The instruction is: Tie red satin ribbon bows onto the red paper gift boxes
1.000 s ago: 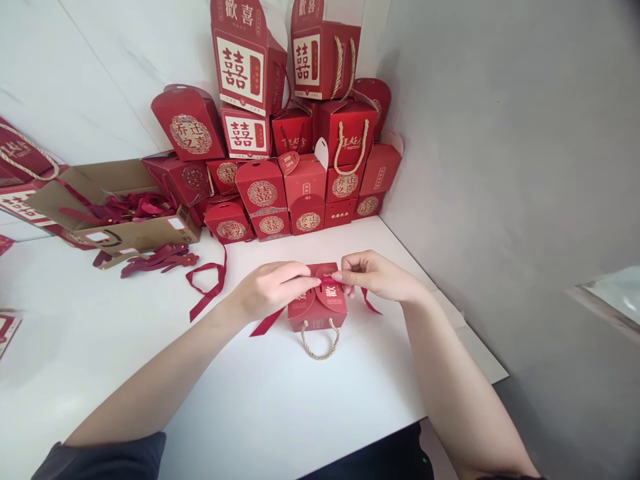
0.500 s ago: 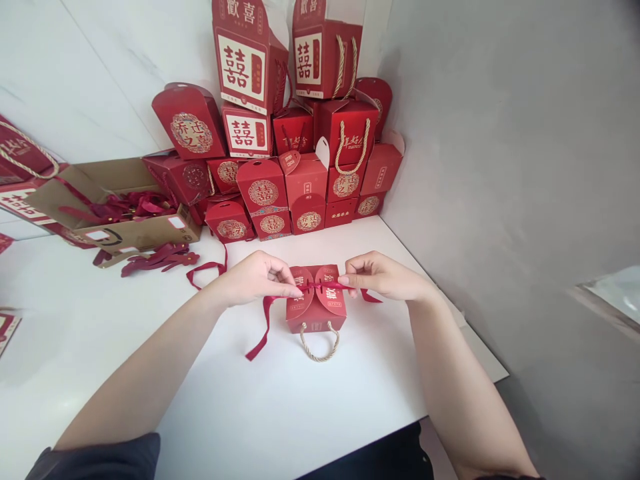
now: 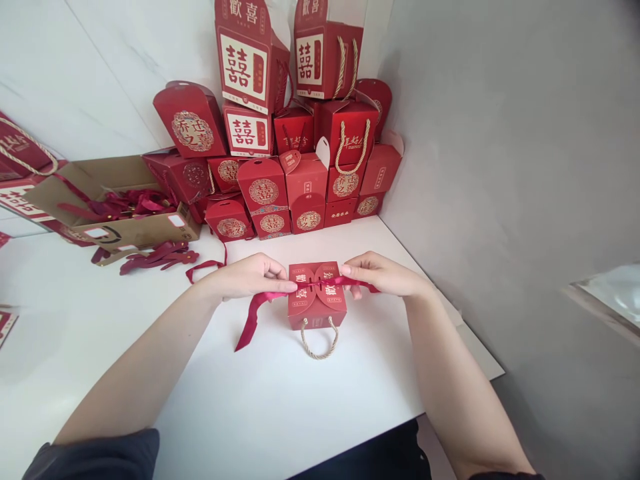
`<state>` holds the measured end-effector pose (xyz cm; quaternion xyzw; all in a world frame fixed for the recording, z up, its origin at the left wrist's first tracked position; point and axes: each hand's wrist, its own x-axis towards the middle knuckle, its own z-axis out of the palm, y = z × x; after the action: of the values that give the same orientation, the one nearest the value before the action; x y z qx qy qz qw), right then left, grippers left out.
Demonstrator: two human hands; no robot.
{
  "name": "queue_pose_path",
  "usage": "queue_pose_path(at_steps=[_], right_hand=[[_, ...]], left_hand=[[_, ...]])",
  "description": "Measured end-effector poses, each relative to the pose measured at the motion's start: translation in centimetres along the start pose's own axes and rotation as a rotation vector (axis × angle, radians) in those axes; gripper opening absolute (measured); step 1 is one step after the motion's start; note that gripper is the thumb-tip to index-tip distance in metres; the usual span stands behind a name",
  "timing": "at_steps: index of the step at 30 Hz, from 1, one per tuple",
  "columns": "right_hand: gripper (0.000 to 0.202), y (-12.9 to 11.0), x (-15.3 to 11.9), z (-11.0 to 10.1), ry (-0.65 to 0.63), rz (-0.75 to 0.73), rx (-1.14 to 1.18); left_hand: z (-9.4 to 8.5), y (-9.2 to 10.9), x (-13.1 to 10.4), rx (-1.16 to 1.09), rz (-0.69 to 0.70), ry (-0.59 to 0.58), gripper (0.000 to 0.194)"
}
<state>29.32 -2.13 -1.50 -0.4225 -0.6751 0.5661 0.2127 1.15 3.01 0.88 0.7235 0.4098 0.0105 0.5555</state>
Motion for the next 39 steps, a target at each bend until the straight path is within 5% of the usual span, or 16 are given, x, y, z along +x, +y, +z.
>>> queue_pose_path(at_steps=[14,20,25,33,39], right_hand=[[0.042,1.3,0.7,-0.2,-0.023,-0.048,0.025],[0.042,1.3,0.7,0.0,-0.024,-0.048,0.024],[0.040,1.1,1.0,0.3,-0.037,-0.066,0.016],[0.041,1.1,1.4,0.7,-0.058,-0.094,0.038],[0.041,1.3,1.7,0.8,-0.049,-0.116,0.032]], left_hand=[[-1.7,-1.3,0.4,0.072,0.021,-0.216,0.019],[-2.4,-0.3,-0.7,0.116,0.289,-0.205,0.010],[-1.4,0.0,-0.3,-0.015,0.509,-0.175,0.007],[1.0,0.5,-0.2,-0.247,0.271,-0.168,0.021],[1.5,0.7,0.2,-0.267,0.276,0.020,0.017]])
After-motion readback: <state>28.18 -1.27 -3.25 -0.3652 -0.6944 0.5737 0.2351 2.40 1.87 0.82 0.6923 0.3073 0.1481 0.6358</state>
